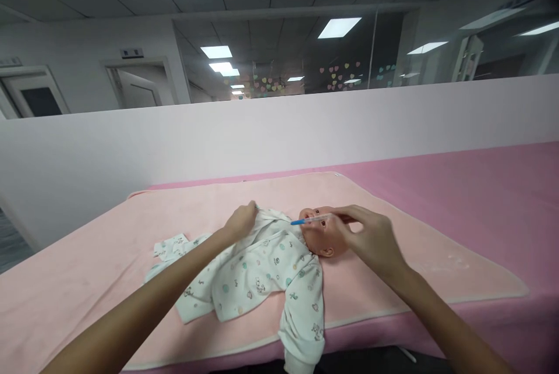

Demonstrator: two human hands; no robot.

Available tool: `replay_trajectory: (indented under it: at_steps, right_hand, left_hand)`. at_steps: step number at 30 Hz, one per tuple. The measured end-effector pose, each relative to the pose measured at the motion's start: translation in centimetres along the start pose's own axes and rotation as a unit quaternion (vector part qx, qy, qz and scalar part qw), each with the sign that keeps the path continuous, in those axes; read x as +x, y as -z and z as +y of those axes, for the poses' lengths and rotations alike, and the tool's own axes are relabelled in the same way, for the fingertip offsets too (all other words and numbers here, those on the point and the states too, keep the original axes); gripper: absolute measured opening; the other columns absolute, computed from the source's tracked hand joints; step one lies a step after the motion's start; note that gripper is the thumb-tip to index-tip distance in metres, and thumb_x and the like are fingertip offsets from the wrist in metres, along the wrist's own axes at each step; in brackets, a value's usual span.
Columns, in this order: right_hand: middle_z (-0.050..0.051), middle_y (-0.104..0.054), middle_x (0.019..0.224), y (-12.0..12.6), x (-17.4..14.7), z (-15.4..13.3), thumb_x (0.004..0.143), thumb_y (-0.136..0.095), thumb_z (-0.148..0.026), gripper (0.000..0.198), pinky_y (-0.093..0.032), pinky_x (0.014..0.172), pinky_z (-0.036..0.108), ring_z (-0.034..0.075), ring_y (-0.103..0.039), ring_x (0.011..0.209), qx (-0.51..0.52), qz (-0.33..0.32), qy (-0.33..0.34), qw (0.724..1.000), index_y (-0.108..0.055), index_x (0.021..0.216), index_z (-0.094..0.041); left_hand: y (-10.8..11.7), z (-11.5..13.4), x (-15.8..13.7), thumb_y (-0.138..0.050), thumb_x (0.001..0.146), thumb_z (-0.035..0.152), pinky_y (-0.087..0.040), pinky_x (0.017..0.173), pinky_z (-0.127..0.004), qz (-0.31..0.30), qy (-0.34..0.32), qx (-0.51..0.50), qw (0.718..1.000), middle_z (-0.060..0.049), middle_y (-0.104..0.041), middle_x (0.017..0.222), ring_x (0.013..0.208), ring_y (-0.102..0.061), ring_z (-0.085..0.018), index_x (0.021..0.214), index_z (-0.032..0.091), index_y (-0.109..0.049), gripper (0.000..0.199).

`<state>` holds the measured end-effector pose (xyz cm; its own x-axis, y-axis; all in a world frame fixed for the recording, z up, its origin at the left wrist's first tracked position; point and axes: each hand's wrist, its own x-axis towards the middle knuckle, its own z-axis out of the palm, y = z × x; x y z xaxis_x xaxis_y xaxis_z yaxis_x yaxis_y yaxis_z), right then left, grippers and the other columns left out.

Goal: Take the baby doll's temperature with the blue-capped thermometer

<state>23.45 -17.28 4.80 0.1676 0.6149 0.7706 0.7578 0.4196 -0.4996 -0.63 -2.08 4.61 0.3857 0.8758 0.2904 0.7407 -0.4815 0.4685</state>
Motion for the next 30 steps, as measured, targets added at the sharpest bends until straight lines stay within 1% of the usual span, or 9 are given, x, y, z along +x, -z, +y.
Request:
replay_trajectory:
  at_steps: [1,3,5,7,11,16,19,25,30]
  right_hand:
    - [0.002,-0.069,0.078,-1.5,0.9,-0.5,0.075,-0.052,-0.027,0.015,-0.049,0.066,0.028,0.017,-0.063,0.071,0.004,-0.022,-0.006,1.0,-0.066,0.076,-0.022]
    - [0.002,-0.068,0.08,-4.6,2.4,-1.2,0.076,-0.048,-0.02,0.018,-0.046,0.065,0.025,0.015,-0.061,0.073,-0.014,-0.094,-0.016,0.995,-0.066,0.077,-0.021]
    - [0.003,-0.068,0.079,-7.2,3.6,-1.8,0.078,-0.042,-0.015,0.023,-0.042,0.061,0.023,0.014,-0.06,0.072,-0.061,-0.156,-0.026,0.986,-0.065,0.079,-0.02]
    - [0.004,-0.067,0.076,-9.3,4.5,-2.1,0.077,-0.041,-0.011,0.024,-0.037,0.055,0.023,0.014,-0.059,0.068,-0.109,-0.196,-0.036,0.974,-0.064,0.081,-0.018]
    - [0.003,-0.066,0.074,-10.4,5.5,-2.3,0.073,-0.046,-0.009,0.024,-0.034,0.055,0.022,0.014,-0.057,0.067,-0.115,-0.203,-0.044,0.971,-0.063,0.088,-0.017]
    - [0.001,-0.064,0.07,-7.4,5.3,-3.5,0.073,-0.047,-0.011,0.015,-0.034,0.055,0.022,0.013,-0.055,0.066,-0.076,-0.15,-0.055,0.984,-0.06,0.07,-0.019]
    - [0.001,-0.063,0.068,-7.1,5.0,-3.8,0.074,-0.046,-0.011,0.016,-0.032,0.054,0.023,0.013,-0.054,0.064,-0.103,-0.151,-0.058,0.981,-0.058,0.068,-0.019]
    - [0.007,-0.062,0.075,-12.2,4.8,-2.1,0.078,-0.043,-0.008,0.015,-0.026,0.053,0.025,0.016,-0.055,0.066,-0.198,-0.26,-0.048,0.944,-0.054,0.08,-0.017]
    - [0.008,-0.061,0.074,-13.8,5.2,-1.2,0.079,-0.048,-0.013,0.022,-0.023,0.051,0.024,0.018,-0.055,0.064,-0.225,-0.269,-0.063,0.934,-0.045,0.101,-0.015]
  left_hand:
    - [0.6,0.5,-0.1,-0.045,0.081,0.024,-0.041,0.058,-0.026,0.022,-0.055,0.077,0.995,-0.006,-0.059,0.068,0.062,-0.058,-0.018,0.08,0.018,-0.055,0.011]
    - [1.6,1.8,-0.3,-0.041,0.086,0.023,-0.039,0.056,-0.026,0.04,-0.178,0.255,0.95,-0.007,-0.058,0.071,0.06,-0.058,-0.017,0.085,0.018,-0.054,0.015]
    - [2.4,3.1,-0.4,-0.035,0.09,0.029,-0.036,0.051,-0.024,0.073,-0.213,0.363,0.904,-0.006,-0.056,0.067,0.055,-0.057,-0.016,0.082,0.016,-0.053,0.024]
    - [2.9,3.6,-0.4,-0.035,0.09,0.035,-0.031,0.047,-0.022,0.096,-0.229,0.404,0.88,-0.004,-0.055,0.064,0.052,-0.055,-0.015,0.079,0.015,-0.053,0.03]
    - [3.0,2.9,-0.4,-0.036,0.09,0.04,-0.022,0.044,-0.021,0.118,-0.254,0.415,0.866,-0.003,-0.055,0.061,0.047,-0.052,-0.012,0.073,0.014,-0.054,0.036]
    - [3.0,1.7,-0.4,-0.033,0.092,0.036,-0.015,0.042,-0.023,0.164,-0.306,0.428,0.834,-0.001,-0.052,0.057,0.044,-0.048,-0.01,0.068,0.014,-0.054,0.039]
    - [3.0,1.7,-0.1,-0.031,0.093,0.035,-0.013,0.041,-0.024,0.188,-0.348,0.426,0.813,0.0,-0.049,0.056,0.043,-0.046,-0.009,0.066,0.015,-0.053,0.04]
    - [2.6,2.6,0.6,-0.033,0.093,0.029,-0.014,0.04,-0.024,0.205,-0.418,0.423,0.777,0.001,-0.047,0.054,0.042,-0.044,-0.008,0.063,0.015,-0.049,0.036]
    - [1.6,3.0,-0.4,-0.031,0.093,0.028,-0.017,0.039,-0.023,0.156,-0.421,0.422,0.788,0.002,-0.048,0.057,0.042,-0.044,-0.007,0.069,0.015,-0.049,0.033]
